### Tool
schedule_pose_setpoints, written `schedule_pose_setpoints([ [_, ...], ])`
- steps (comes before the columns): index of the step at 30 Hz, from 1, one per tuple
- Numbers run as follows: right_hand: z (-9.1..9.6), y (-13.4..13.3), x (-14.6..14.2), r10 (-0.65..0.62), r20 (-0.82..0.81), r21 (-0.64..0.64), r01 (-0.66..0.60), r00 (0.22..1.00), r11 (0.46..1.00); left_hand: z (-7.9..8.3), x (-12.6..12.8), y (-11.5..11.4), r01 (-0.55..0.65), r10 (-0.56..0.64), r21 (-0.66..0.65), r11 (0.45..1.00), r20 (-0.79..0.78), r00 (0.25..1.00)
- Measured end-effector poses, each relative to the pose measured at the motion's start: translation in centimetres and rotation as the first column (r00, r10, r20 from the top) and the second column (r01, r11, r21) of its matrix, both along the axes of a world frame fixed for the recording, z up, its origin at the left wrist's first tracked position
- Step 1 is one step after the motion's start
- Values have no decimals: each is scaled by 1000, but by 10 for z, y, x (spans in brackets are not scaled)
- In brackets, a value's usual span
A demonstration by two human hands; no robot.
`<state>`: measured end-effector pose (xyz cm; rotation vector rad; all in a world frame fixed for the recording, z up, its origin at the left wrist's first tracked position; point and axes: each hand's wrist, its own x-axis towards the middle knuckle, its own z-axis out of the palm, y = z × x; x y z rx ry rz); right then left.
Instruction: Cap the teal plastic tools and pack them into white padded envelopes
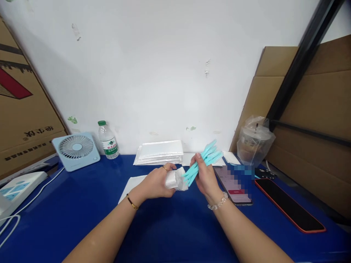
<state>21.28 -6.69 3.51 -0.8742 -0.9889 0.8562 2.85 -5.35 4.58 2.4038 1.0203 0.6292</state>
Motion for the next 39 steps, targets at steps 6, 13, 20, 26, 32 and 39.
schedule_pose_setpoints([
  [6, -1, -4, -9, -77, 9, 27, 77, 997, 997, 3, 20, -8, 23, -11, -45, 999, 239, 971],
  [13, 64, -10, -20, 89, 47, 176, -96, 995, 980, 21, 29, -10, -7, 30, -41, 999, 578, 816],
  [20, 105, -21, -38, 325, 201, -25, -327, 924, 945, 32, 40, -23, -48, -26, 62, 997, 839, 543],
  [26, 107, -24, -52, 430, 302, -108, -417, 851, 902, 29, 28, -23, -69, -69, 126, 990, 838, 541],
  [32, 119, -23, -65, 480, 253, -107, -468, 840, 877, 20, 3, -19, -67, -31, 124, 990, 658, 753],
  [39, 109, -7, -58, 246, 286, 90, -282, 926, 955, 3, -5, -13, -255, 138, 171, 952, 504, 853],
])
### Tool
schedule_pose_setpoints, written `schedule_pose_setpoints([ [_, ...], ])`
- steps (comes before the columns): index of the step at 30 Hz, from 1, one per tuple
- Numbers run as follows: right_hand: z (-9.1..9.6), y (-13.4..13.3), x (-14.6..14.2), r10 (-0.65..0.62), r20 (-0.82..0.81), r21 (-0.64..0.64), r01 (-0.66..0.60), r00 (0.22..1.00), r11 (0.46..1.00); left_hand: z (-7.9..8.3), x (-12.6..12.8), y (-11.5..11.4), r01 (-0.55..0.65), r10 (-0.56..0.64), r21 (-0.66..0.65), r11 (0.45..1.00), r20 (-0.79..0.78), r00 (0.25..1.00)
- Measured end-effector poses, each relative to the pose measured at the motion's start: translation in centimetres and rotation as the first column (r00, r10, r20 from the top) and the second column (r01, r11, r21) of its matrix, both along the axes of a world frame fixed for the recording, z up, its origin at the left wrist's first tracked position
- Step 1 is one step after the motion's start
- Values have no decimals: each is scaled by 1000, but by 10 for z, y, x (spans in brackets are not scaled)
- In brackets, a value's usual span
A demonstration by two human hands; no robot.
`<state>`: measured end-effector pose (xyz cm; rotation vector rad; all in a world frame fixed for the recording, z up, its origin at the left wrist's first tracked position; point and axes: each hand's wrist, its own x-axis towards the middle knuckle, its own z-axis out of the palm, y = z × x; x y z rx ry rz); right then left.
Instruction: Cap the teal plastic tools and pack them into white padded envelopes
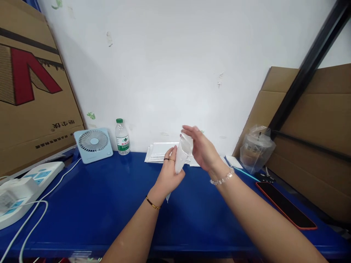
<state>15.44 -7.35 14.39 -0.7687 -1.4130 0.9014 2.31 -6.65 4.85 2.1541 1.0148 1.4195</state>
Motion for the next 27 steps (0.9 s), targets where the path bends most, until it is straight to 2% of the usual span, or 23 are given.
schedule_pose_setpoints([
  [2, -9, -1, 13, -139, 97, 167, 121, 986, 978, 1, -3, 4, -74, 74, 7, 997, -7, 997],
  [4, -20, -5, 28, -327, 258, 374, 218, 909, 902, 4, -8, 6, -84, 84, -19, 996, -10, 996],
  [6, -30, -9, 40, -463, 410, 561, 183, 786, 807, 8, -12, 6, -6, 4, -65, 998, -20, 1000],
  [8, -37, -13, 47, -523, 533, 658, 63, 665, 750, 11, -16, 3, 121, -126, -108, 987, -37, 991],
  [10, -39, -15, 52, -516, 662, 653, -80, 543, 753, 13, -18, 0, 224, -235, -143, 964, -66, 970],
  [12, -38, -16, 54, -457, 790, 564, -193, 410, 802, 13, -19, -1, 271, -291, -177, 946, -98, 952],
  [14, -32, -16, 55, -374, 870, 456, -231, 322, 860, 12, -22, 0, 265, -298, -216, 940, -133, 945],
  [15, -28, -15, 55, -334, 887, 412, -218, 319, 885, 11, -25, 2, 250, -290, -237, 939, -152, 945],
  [17, -20, -7, 57, -269, 873, 341, -114, 407, 933, 11, -34, 7, 158, -204, -250, 955, -174, 963],
  [19, -14, 9, 59, -230, 791, 228, 77, 567, 971, 11, -47, 16, -73, 51, -178, 981, -123, 991],
  [20, -14, 21, 60, -226, 727, 143, 179, 648, 973, 11, -54, 20, -231, 226, -122, 965, -50, 973],
  [21, -15, 35, 60, -225, 660, 51, 256, 717, 965, 10, -60, 26, -381, 386, -81, 921, 48, 921],
  [22, -18, 51, 60, -218, 588, -31, 291, 779, 956, 9, -65, 31, -490, 496, -76, 868, 150, 855],
  [23, -24, 68, 58, -215, 529, -102, 313, 821, 944, 6, -68, 36, -537, 548, -116, 836, 238, 802],
  [24, -31, 85, 56, -234, 516, -158, 360, 824, 919, 2, -69, 41, -517, 553, -197, 833, 304, 776],
  [25, -40, 101, 53, -239, 532, -174, 381, 812, 908, -3, -67, 46, -433, 527, -314, 845, 355, 772],
  [26, -49, 116, 50, -240, 556, -185, 401, 796, 897, -9, -64, 50, -299, 486, -443, 845, 404, 775],
  [27, -57, 130, 48, -245, 591, -190, 428, 769, 884, -16, -58, 54, -133, 435, -561, 817, 450, 780],
])
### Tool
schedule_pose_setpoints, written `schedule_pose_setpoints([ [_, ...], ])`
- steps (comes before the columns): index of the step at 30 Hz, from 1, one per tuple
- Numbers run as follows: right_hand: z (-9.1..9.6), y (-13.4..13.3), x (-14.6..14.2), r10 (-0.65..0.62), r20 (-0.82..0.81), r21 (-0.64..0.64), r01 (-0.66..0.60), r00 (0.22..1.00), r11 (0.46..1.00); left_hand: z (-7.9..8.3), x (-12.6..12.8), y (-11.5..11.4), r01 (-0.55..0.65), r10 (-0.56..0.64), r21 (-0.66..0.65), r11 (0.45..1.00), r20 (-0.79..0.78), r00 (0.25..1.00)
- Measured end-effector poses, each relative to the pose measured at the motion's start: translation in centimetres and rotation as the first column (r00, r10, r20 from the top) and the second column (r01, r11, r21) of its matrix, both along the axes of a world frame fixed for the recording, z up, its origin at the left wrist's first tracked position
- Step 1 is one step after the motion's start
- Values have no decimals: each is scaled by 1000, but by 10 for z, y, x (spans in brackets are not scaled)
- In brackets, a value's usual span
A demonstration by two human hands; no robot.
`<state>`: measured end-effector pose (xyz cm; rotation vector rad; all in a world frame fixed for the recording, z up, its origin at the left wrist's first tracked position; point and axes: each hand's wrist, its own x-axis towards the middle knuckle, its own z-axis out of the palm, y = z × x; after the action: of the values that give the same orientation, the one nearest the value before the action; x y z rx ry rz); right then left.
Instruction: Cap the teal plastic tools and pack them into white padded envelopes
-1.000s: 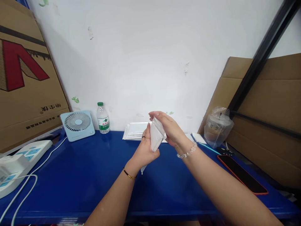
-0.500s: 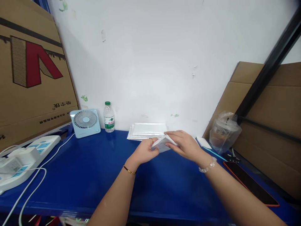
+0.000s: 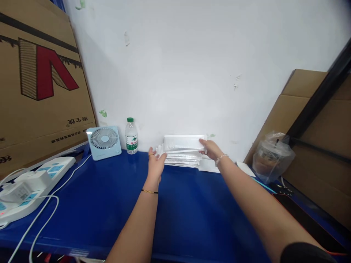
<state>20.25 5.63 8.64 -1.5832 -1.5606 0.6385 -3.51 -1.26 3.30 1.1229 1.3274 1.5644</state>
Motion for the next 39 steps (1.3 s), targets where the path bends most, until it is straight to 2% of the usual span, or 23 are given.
schedule_pose_setpoints([
  [2, -14, 20, 2, -53, 122, -39, 58, 991, 998, -13, 14, 6, 264, -230, -153, 952, 209, 950],
  [3, -19, 26, 6, -69, 194, -50, 81, 979, 995, -19, 21, 8, 368, -312, -170, 914, 285, 906],
  [5, -25, 32, 23, -74, 342, -56, 99, 937, 993, -27, 33, 10, 488, -412, -141, 862, 369, 833],
  [8, -33, 22, 63, 4, 543, -88, 52, 839, 995, -34, 41, 14, 538, -474, -89, 838, 370, 799],
  [11, -51, 1, 99, 158, 705, -227, 9, 691, 974, -37, 41, 18, 560, -507, -51, 827, 361, 782],
  [13, -65, -12, 113, 202, 785, -263, 19, 585, 965, -37, 40, 19, 568, -521, -18, 823, 375, 767],
  [16, -76, -23, 120, 203, 869, -234, 13, 451, 972, -35, 40, 16, 569, -524, -20, 822, 365, 770],
  [19, -66, -28, 120, 167, 921, -179, 2, 353, 984, -30, 43, 11, 542, -499, -61, 838, 315, 807],
  [24, -19, -45, 132, 70, 965, -69, -16, 253, 998, -28, 46, 9, 483, -449, -179, 857, 200, 871],
  [27, 9, -71, 132, -19, 989, 33, -93, 144, 995, -23, 49, 3, 484, -498, -267, 833, 20, 867],
  [29, 20, -92, 119, -70, 992, 88, -178, 101, 980, -16, 54, -6, 486, -526, -232, 843, -164, 835],
  [31, 25, -113, 93, -104, 990, 130, -303, 100, 944, -6, 63, -19, 498, -485, -65, 865, -368, 793],
  [33, 24, -130, 62, -110, 985, 156, -417, 133, 895, 1, 73, -33, 527, -394, 107, 843, -544, 741],
  [34, 23, -138, 47, -99, 982, 163, -464, 159, 871, 2, 78, -39, 546, -369, 134, 827, -603, 707],
  [37, 19, -154, 22, -63, 952, 233, -578, 300, 782, -2, 81, -46, 593, -422, 38, 804, -666, 615],
  [38, 17, -157, 21, -34, 926, 272, -602, 376, 750, -4, 79, -45, 605, -454, 0, 796, -661, 597],
  [39, 14, -159, 23, -6, 874, 337, -597, 485, 728, -5, 74, -44, 617, -480, -25, 787, -653, 586],
])
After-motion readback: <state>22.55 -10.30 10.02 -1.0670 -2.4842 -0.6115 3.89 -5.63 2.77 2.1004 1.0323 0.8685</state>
